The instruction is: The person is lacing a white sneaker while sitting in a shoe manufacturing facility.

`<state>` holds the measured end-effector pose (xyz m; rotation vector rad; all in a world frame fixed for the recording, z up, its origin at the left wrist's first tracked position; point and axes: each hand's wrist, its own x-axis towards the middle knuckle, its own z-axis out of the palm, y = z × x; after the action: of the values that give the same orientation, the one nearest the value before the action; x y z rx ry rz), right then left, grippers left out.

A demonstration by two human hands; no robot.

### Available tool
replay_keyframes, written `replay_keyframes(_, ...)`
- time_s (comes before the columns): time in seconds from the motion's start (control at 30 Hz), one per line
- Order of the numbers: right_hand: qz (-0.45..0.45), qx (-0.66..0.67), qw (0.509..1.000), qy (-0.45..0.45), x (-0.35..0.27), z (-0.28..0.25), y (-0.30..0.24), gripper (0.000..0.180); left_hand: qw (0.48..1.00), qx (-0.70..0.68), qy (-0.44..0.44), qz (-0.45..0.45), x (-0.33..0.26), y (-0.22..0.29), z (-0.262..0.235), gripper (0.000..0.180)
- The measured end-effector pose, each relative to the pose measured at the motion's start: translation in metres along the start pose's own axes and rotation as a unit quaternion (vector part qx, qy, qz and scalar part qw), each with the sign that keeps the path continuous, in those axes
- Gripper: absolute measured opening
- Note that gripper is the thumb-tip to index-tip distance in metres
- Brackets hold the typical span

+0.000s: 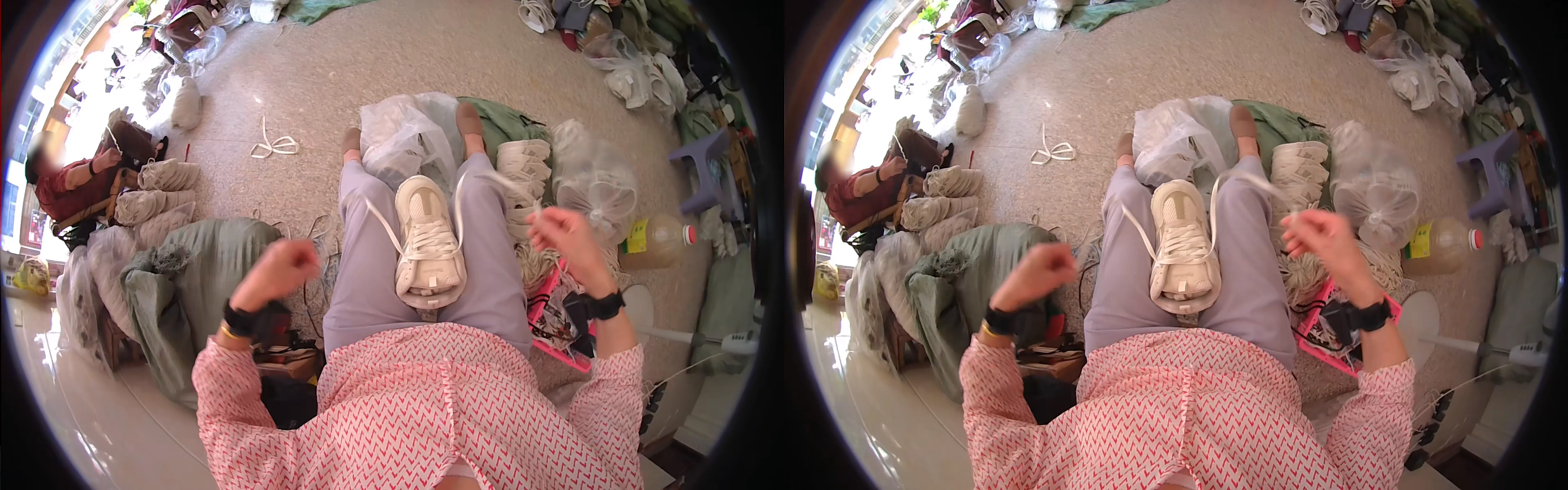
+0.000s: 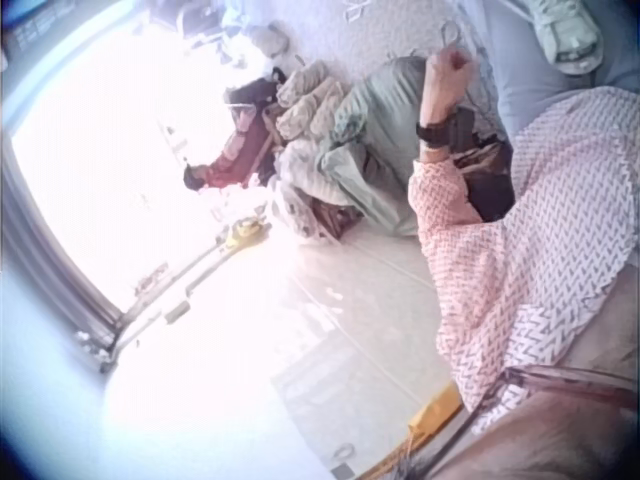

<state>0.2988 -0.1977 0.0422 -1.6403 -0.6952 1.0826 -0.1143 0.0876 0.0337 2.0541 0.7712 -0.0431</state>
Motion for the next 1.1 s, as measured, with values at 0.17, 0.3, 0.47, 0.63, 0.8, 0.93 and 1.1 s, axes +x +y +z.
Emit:
replay_keyframes(0.17, 0.058, -0.042, 0.988, -0.137, -0.007, 0.061, 0.005, 0.022, 0.993, -0.104, -0.059, 0.01, 0.007, 0.049, 0.07, 0.012)
replay_keyframes(0.3, -0.097, -0.207, 0.97, -0.086, 0.012, 0.093, -0.002, 0.016, 0.993, -0.106, 0.001, 0.041, 0.024, 0.062, 0.086, 0.013)
replay_keyframes(0.47, -0.214, -0.198, 0.956, -0.025, 0.03, 0.093, 0.017, 0.013, 0.98, -0.193, 0.046, 0.03, 0.043, 0.055, 0.099, 0.011)
replay_keyframes(0.63, -0.068, 0.009, 0.996, -0.053, 0.018, 0.091, 0.029, 0.014, 0.962, -0.267, 0.044, 0.027, 0.045, 0.055, 0.103, 0.01)
replay_keyframes(0.8, -0.043, 0.039, 0.997, -0.054, 0.012, 0.093, 0.031, 0.016, 0.963, -0.263, 0.058, 0.032, 0.047, 0.05, 0.106, 0.009)
replay_keyframes(0.93, -0.047, 0.057, 0.996, -0.051, 0.009, 0.097, 0.032, 0.015, 0.965, -0.253, 0.055, 0.037, 0.046, 0.053, 0.105, 0.009)
replay_keyframes(1.1, -0.048, 0.056, 0.996, -0.046, 0.011, 0.099, 0.036, 0.013, 0.945, -0.327, 0.029, 0.012, 0.046, 0.052, 0.108, 0.008)
